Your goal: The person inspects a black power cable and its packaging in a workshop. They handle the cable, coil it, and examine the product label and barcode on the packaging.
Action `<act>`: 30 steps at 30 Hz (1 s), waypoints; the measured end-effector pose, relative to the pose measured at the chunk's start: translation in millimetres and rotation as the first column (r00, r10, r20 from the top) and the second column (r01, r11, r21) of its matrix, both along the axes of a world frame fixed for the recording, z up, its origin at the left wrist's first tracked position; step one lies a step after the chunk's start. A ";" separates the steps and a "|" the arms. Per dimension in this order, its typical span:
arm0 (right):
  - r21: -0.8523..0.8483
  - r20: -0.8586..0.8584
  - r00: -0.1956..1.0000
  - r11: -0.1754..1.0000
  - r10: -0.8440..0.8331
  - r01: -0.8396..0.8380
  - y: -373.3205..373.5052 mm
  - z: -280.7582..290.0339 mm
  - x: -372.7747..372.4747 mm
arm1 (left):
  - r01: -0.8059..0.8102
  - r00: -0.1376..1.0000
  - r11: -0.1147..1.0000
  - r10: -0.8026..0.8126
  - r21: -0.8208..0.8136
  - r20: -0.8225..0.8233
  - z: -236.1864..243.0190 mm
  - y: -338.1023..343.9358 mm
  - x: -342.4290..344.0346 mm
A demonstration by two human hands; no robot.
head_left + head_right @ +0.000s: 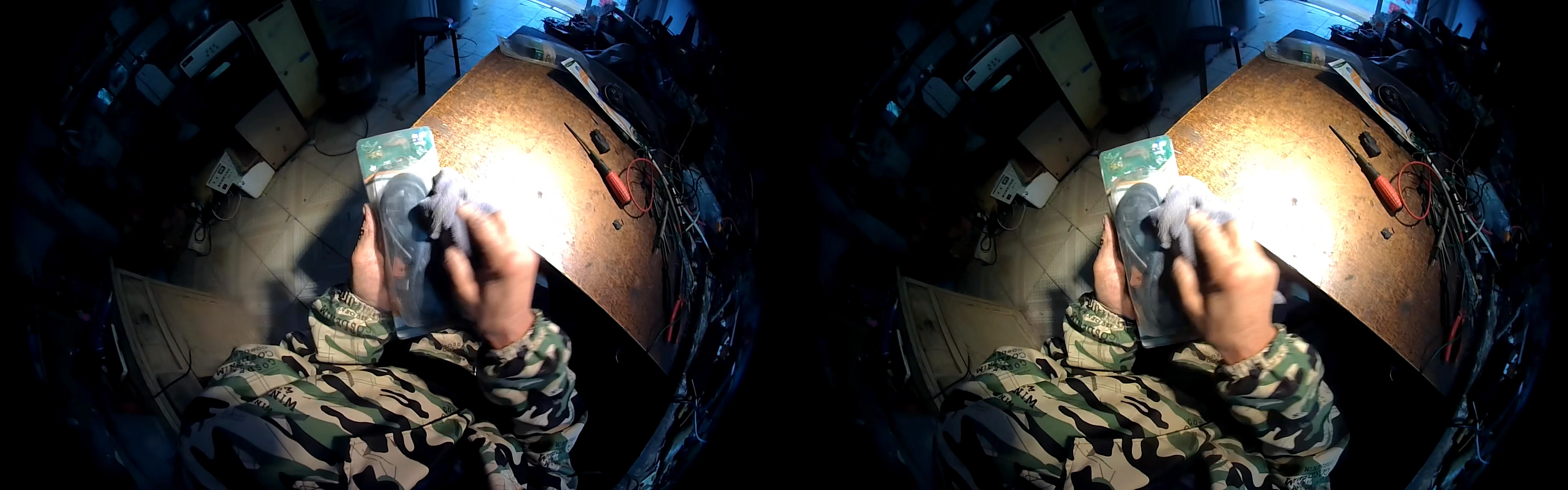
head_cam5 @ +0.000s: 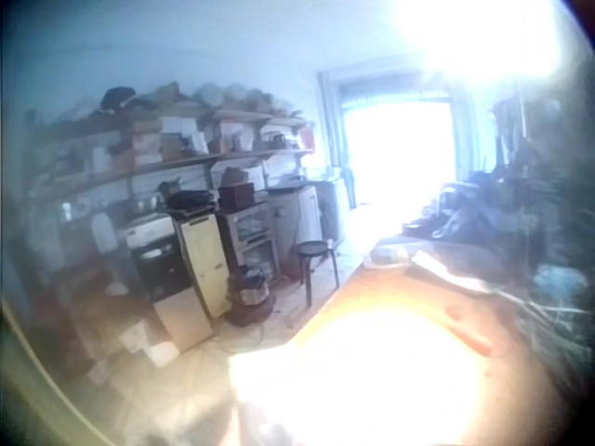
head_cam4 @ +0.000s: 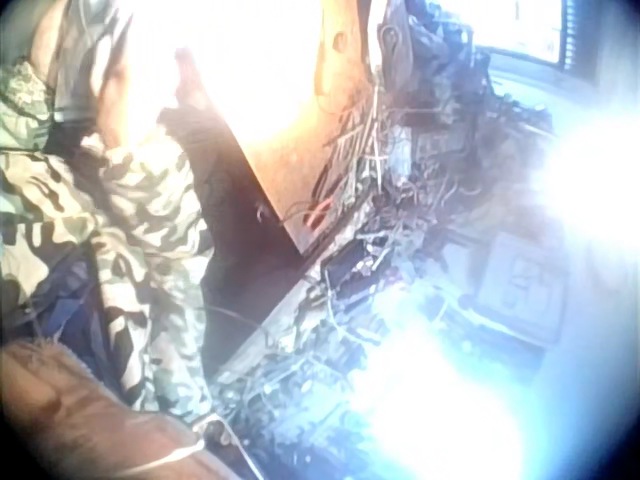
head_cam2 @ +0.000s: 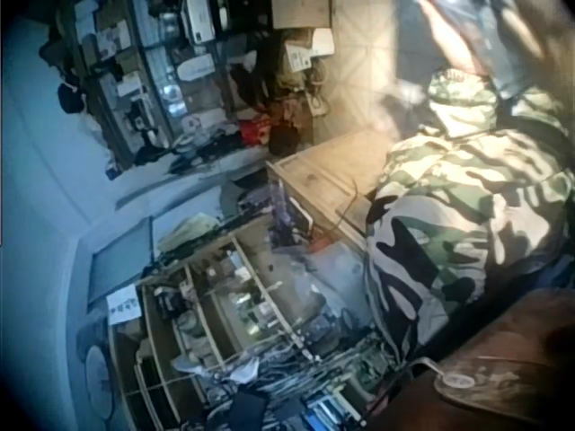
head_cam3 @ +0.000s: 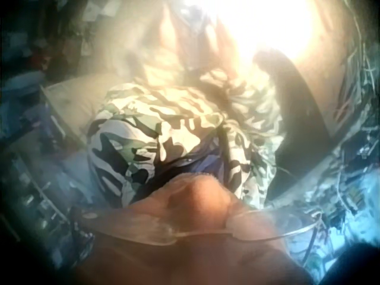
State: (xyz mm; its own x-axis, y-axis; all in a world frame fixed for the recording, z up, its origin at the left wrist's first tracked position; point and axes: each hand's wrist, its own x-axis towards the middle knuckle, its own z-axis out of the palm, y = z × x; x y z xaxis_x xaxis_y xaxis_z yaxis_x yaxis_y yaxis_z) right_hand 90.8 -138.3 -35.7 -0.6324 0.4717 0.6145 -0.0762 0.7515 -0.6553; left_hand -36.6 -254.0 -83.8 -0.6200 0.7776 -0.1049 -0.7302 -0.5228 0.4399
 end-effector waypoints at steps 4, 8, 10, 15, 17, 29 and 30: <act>-0.071 0.219 0.971 0.994 0.092 -0.078 -36.2 -23.1 32.8 | 0.064 0.998 0.984 -0.061 0.165 -0.020 23.4 -7.3 -18.3; -0.157 0.267 0.920 0.955 0.288 -0.253 -55.3 -42.8 61.8 | -0.062 0.998 0.985 0.066 0.158 -0.021 11.7 -17.2 -36.9; -0.160 0.201 0.957 0.971 0.207 -0.176 -54.4 -26.6 63.2 | -0.081 0.995 0.984 0.089 0.156 -0.046 12.3 -10.2 -30.7; 0.049 -0.018 1.000 0.998 0.026 -0.025 -47.9 -1.8 47.1 | -0.136 0.970 0.990 0.141 0.041 -0.196 11.0 -4.4 -14.8; 0.102 -0.086 0.996 0.995 0.010 -0.001 -36.8 13.1 37.2 | -0.088 0.966 0.995 0.094 0.038 -0.241 8.0 -7.6 -14.2; -0.103 0.491 0.780 0.915 0.388 -0.390 -60.6 -16.2 56.1 | 0.027 0.996 0.874 -0.064 0.485 0.058 14.8 -19.4 -53.7; -0.158 0.481 0.788 0.922 0.385 -0.354 -55.9 -13.9 59.7 | 0.033 0.996 0.855 -0.071 0.518 0.054 12.5 -20.0 -56.8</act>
State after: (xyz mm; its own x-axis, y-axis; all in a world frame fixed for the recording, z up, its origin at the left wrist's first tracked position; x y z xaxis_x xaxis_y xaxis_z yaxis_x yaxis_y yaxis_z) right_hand 150.5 -194.2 -49.6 -0.9750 0.1629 0.1513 0.0040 0.6931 -0.7208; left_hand -93.4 -274.0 -71.2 -0.5831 0.7627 0.2796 -0.7811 -0.6210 0.0649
